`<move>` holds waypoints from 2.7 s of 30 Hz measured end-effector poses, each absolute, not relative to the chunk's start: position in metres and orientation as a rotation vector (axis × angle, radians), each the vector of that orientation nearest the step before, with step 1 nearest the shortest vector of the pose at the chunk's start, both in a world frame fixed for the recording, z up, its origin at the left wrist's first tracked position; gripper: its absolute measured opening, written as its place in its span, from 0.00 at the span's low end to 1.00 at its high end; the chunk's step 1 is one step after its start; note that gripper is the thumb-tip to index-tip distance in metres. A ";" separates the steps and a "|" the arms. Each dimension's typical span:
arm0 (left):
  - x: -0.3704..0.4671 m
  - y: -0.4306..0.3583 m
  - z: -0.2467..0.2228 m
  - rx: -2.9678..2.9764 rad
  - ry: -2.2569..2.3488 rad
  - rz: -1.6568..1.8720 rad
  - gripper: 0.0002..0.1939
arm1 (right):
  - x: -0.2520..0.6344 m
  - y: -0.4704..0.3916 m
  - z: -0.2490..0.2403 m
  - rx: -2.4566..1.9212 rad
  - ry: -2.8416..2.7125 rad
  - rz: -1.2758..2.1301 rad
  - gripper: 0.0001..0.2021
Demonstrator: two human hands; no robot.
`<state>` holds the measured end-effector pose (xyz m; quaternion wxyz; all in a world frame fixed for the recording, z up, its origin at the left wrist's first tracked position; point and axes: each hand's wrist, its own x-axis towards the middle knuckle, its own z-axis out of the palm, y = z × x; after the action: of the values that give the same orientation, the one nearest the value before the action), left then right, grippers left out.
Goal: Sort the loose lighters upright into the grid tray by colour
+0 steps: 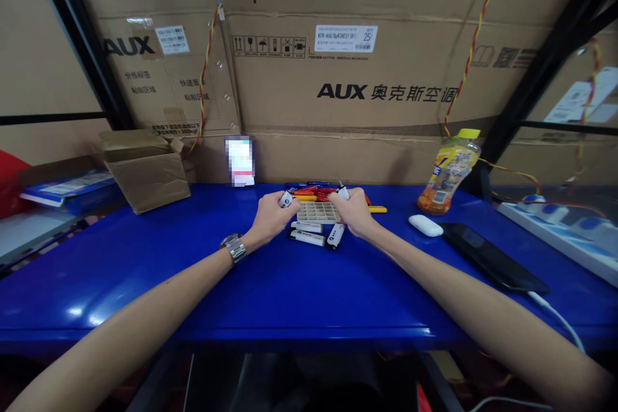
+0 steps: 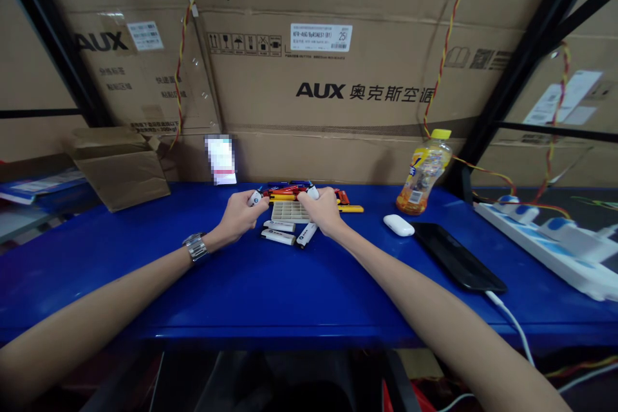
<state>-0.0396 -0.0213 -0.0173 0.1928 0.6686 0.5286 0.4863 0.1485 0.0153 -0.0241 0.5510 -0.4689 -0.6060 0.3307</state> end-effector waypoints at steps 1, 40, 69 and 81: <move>-0.040 -0.022 -0.016 1.880 1.493 1.356 0.13 | 0.148 0.015 -0.024 -1.110 -1.433 0.787 0.16; -0.043 0.036 -0.027 2.579 1.541 1.153 0.08 | 0.155 0.031 -0.033 -0.882 -1.697 0.905 0.15; -0.040 0.020 -0.013 2.236 1.371 1.418 0.04 | 0.158 0.018 -0.022 -0.790 -1.876 0.656 0.13; -0.047 0.018 -0.014 2.661 1.375 1.291 0.08 | 0.160 0.007 -0.014 -0.785 -2.126 0.468 0.06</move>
<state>-0.0465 0.0178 -0.0141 -0.0600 0.8144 0.4206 0.3951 0.1597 0.0074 -0.0140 0.4019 -0.3104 -0.8413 0.1852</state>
